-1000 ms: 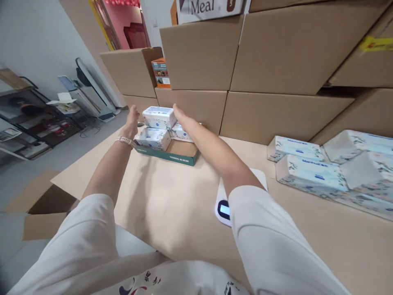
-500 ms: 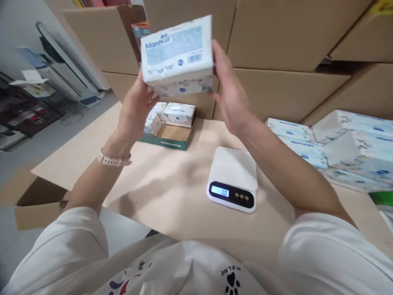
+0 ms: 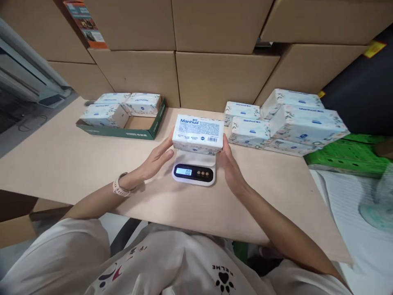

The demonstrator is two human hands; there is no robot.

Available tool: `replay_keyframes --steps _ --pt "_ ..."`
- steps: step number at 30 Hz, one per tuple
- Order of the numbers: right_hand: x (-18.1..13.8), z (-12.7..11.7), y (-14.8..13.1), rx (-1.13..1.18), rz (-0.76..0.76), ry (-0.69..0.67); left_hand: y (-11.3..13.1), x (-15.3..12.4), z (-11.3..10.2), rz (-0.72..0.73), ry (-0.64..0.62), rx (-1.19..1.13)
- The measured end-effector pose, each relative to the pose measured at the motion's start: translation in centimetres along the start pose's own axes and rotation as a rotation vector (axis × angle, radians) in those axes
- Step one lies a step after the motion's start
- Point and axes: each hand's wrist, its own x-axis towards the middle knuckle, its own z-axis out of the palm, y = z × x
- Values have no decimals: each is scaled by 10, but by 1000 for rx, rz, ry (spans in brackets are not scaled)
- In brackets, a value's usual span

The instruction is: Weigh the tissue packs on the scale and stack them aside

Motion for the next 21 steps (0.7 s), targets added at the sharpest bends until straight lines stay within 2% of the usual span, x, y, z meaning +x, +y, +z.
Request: replay_keyframes --steps 7,11,13,17,19,21 --pt "5 -4 12 -21 55 -23 -20 -13 11 -83 24 -83" --pt "3 -5 16 -12 87 2 -18 -9 10 -120 57 -132" --pt "0 -8 22 4 67 80 -14 -5 7 -165 158 -156" --pt "-6 -15 43 71 13 379 -18 1 -1 -258 441 -255" --pt "-9 -18 52 117 26 496 -28 0 -5 -317 519 -311" --pt "-10 -19 58 145 35 540 -38 -4 -6 -386 560 -371"
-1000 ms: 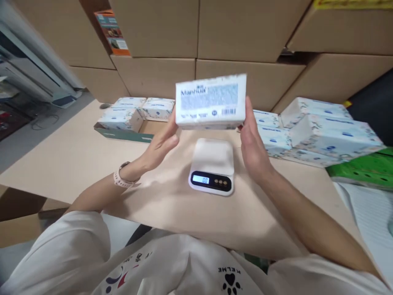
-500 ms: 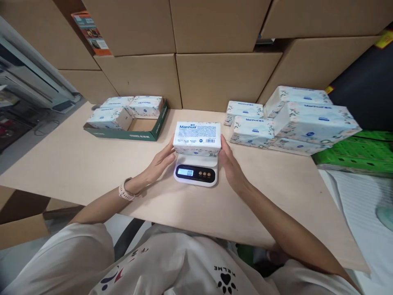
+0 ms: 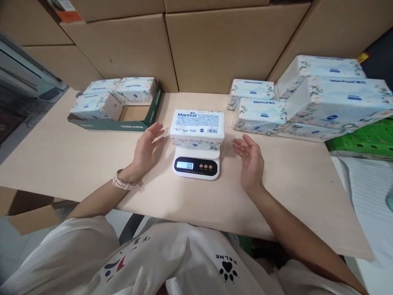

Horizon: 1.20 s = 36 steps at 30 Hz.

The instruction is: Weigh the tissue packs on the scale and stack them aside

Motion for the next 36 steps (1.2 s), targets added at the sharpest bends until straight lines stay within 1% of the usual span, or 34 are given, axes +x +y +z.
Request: replay_keyframes --steps 2,4,7,11,17,28,33,36 --pt "0 1 1 4 10 -13 -7 -1 -4 -73 13 -51" --pt "1 2 0 1 21 -31 -9 -3 -5 -126 1 -89" --pt "1 5 -3 15 36 -33 -6 -6 -3 -155 -25 -100" --pt "0 8 -5 38 48 -9 -1 -7 -1 -160 -38 -94" --pt "-1 6 -3 29 61 9 0 -7 0 -166 -32 -89" --pt "-2 5 -4 -17 50 -26 -2 -6 0 -145 -35 -107" --pt "-2 6 -5 19 61 -10 -3 -6 0 -143 -32 -113" --pt "-2 5 -4 -2 50 -9 -1 -6 1 -144 -31 -112"
